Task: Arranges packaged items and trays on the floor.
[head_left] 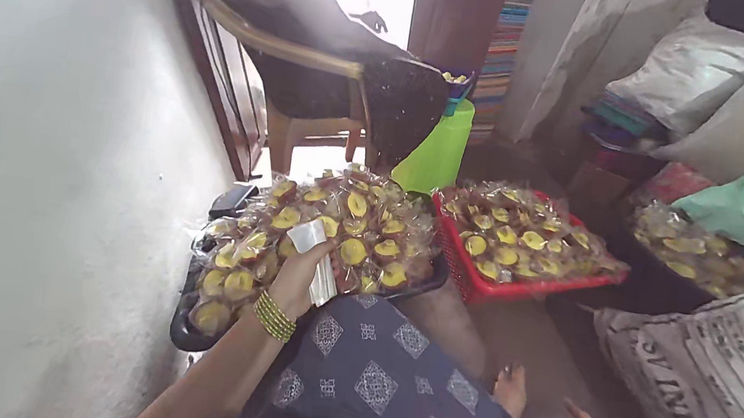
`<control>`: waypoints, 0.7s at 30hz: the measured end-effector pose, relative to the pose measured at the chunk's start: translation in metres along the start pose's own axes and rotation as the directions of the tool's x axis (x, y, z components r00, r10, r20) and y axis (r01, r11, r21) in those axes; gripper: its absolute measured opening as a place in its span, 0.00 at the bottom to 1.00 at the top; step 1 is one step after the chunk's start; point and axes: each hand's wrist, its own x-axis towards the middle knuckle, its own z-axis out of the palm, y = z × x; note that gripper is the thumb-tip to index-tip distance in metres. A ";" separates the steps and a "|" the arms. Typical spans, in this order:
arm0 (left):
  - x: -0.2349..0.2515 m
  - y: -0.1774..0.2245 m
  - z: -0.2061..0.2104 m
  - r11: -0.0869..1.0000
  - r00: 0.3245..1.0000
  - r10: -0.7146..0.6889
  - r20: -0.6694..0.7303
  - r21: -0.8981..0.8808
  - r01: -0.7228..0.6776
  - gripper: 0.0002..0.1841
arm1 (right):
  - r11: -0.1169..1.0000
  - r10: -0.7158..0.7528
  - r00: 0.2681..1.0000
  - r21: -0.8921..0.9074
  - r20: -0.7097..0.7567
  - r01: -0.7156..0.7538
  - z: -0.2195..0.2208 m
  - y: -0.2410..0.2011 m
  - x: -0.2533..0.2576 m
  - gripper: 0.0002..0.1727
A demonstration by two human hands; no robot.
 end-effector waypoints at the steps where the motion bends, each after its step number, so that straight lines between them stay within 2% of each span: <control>1: -0.001 0.002 0.000 1.000 1.000 0.011 0.010 0.003 -0.011 0.11 | 0.999 -0.014 1.000 0.029 -0.005 0.015 -0.001 0.000 0.007 0.27; 4: -0.010 0.003 0.000 0.999 1.000 0.018 -0.003 0.035 -0.018 0.13 | 0.982 -0.041 0.998 0.184 -0.042 0.048 0.004 0.001 0.036 0.27; 6: -0.015 -0.001 0.001 0.999 1.000 0.007 -0.027 0.047 -0.006 0.13 | 0.940 -0.031 0.992 0.335 -0.120 0.070 0.018 0.008 0.063 0.25; 8: -0.019 -0.010 -0.001 0.999 0.998 -0.004 -0.058 0.052 0.007 0.14 | 0.857 0.059 0.985 0.515 -0.160 0.033 0.041 0.017 0.095 0.24; 10: -0.022 -0.021 -0.004 0.997 0.997 -0.013 -0.083 0.072 0.019 0.14 | 0.758 0.213 0.971 0.645 -0.104 -0.098 0.069 0.027 0.126 0.22; 11: -0.024 -0.026 -0.004 0.995 0.996 -0.019 -0.091 0.096 0.027 0.14 | 0.754 0.280 0.958 0.632 -0.064 -0.179 0.084 0.037 0.141 0.22; 13: -0.028 -0.033 -0.002 0.990 0.995 -0.011 -0.100 0.140 0.025 0.14 | 0.806 0.374 0.927 0.487 0.022 -0.337 0.115 0.064 0.166 0.24; 16: -0.037 -0.038 -0.006 0.984 0.996 -0.010 -0.088 0.175 0.026 0.14 | 0.849 0.451 0.885 0.249 0.118 -0.466 0.157 0.105 0.179 0.29; 19: -0.037 -0.043 -0.011 0.973 0.996 0.006 -0.092 0.230 0.016 0.16 | 0.820 0.555 0.822 0.081 0.128 -0.567 0.167 0.134 0.166 0.36; 21: -0.031 -0.047 -0.005 0.967 0.993 0.026 -0.114 0.254 0.004 0.18 | 0.800 0.594 0.803 0.073 0.042 -0.595 0.161 0.148 0.160 0.37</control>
